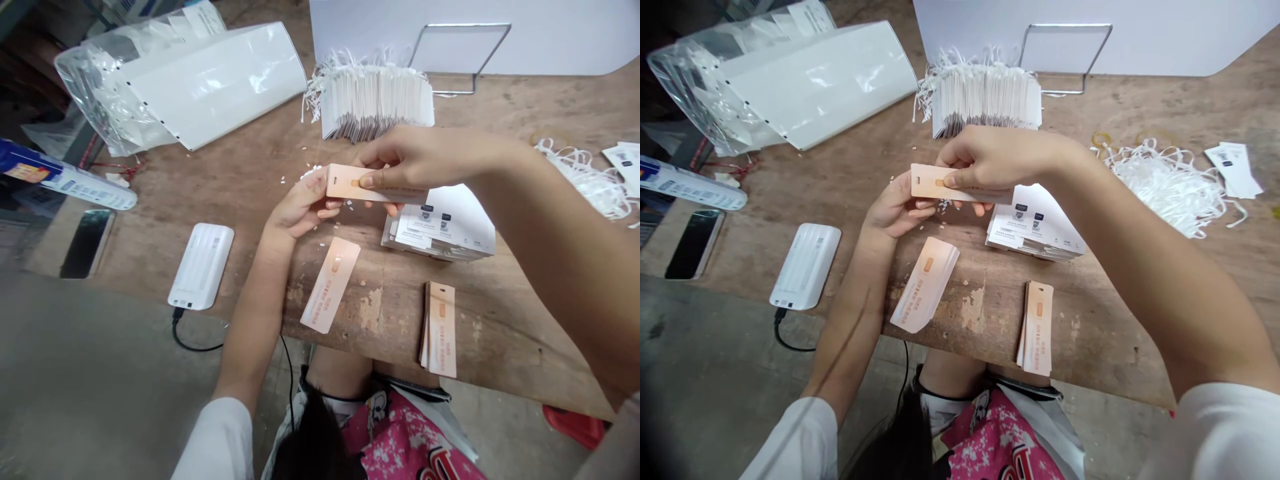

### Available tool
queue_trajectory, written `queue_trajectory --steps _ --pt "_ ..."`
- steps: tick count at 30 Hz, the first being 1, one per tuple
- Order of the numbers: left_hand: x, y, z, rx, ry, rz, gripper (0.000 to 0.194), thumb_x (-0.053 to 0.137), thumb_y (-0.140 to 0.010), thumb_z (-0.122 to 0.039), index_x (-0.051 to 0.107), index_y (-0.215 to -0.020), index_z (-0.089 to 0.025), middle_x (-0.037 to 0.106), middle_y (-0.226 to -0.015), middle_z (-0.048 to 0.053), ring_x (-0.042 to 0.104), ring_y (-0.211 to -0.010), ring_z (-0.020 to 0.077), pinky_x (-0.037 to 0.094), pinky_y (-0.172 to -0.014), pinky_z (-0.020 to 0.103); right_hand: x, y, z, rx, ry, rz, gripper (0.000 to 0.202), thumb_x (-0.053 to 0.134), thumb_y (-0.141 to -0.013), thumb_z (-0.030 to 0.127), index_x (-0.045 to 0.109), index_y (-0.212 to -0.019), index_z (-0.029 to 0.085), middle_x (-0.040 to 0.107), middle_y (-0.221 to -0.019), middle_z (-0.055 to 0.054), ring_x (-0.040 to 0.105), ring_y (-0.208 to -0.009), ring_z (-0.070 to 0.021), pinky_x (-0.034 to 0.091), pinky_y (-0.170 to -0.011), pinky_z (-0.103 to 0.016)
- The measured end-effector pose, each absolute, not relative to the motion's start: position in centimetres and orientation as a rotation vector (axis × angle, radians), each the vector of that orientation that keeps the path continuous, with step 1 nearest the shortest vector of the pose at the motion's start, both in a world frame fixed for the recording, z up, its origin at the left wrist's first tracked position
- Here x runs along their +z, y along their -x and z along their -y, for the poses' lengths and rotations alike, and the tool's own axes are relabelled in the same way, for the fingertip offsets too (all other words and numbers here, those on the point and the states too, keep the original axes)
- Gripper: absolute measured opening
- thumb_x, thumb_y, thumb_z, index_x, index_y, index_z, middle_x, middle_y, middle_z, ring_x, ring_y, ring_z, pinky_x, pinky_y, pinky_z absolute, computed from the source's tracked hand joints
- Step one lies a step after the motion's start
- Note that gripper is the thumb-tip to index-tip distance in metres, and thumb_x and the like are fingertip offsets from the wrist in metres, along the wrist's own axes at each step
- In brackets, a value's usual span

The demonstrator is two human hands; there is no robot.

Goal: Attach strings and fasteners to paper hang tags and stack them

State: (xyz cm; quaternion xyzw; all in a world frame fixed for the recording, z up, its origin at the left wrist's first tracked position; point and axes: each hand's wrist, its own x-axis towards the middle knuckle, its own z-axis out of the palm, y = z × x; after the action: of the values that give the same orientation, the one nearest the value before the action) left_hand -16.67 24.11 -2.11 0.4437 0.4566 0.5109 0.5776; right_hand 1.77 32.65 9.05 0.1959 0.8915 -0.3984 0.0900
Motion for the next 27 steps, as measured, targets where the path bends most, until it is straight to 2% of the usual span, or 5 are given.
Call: queue_trajectory --steps 6,14,18,23,27 --pt "-1.7 15.2 -24.1 1.253 -0.988 -1.113 0.036 0.063 -0.078 -0.059 0.058 -0.083 -0.023 0.053 -0.068 -0.001 0.042 -0.048 0.0065 0.035 -0.04 0.022 9.8 -2.0 -32.1 -1.268 -0.709 -2.582 0.015 0.045 -0.096 0.02 0.06 -0.095 0.017 0.056 -0.057 0.005 0.04 -0.048 -0.0048 0.026 -0.045 -0.019" --pt "-1.4 14.9 -24.0 1.284 -1.037 -1.211 0.023 0.06 -0.085 -0.047 0.06 -0.09 -0.024 0.056 -0.07 -0.002 0.045 -0.048 0.0055 0.038 -0.043 0.02 9.8 -2.2 -32.2 -1.179 -0.711 -2.638 0.015 0.047 -0.094 0.019 0.063 -0.094 0.017 0.052 -0.058 0.006 0.036 -0.046 -0.0039 0.025 -0.045 -0.021" --pt "-2.5 15.4 -24.8 1.294 -1.156 -1.305 0.02 0.068 -0.08 -0.038 0.06 -0.089 -0.023 0.059 -0.07 -0.003 0.049 -0.049 0.0065 0.037 -0.043 0.019 9.7 -2.2 -31.5 -1.068 -0.768 -2.747 0.018 0.045 -0.093 0.016 0.064 -0.092 0.015 0.054 -0.06 0.005 0.039 -0.048 -0.0038 0.028 -0.049 -0.021" --pt "-2.5 15.8 -25.2 1.368 -1.306 -1.462 0.015 0.072 -0.071 -0.027 0.064 -0.081 -0.019 0.069 -0.085 0.0 0.064 -0.071 0.0128 0.05 -0.059 0.023 8.7 -1.8 -32.4 -0.891 -0.751 -2.729 0.016 0.047 -0.089 0.018 0.062 -0.085 0.014 0.061 -0.06 0.002 0.045 -0.048 -0.0059 0.032 -0.054 -0.023" --pt "-1.9 15.3 -24.7 1.392 -1.246 -1.405 0.009 0.062 -0.075 -0.021 0.067 -0.082 -0.019 0.069 -0.079 0.001 0.067 -0.075 0.016 0.054 -0.065 0.029 7.8 -1.7 -33.5 -0.72 -0.76 -2.744 0.016 0.046 -0.088 0.022 0.06 -0.083 0.014 0.065 -0.061 -0.002 0.051 -0.055 -0.0095 0.033 -0.06 -0.026"
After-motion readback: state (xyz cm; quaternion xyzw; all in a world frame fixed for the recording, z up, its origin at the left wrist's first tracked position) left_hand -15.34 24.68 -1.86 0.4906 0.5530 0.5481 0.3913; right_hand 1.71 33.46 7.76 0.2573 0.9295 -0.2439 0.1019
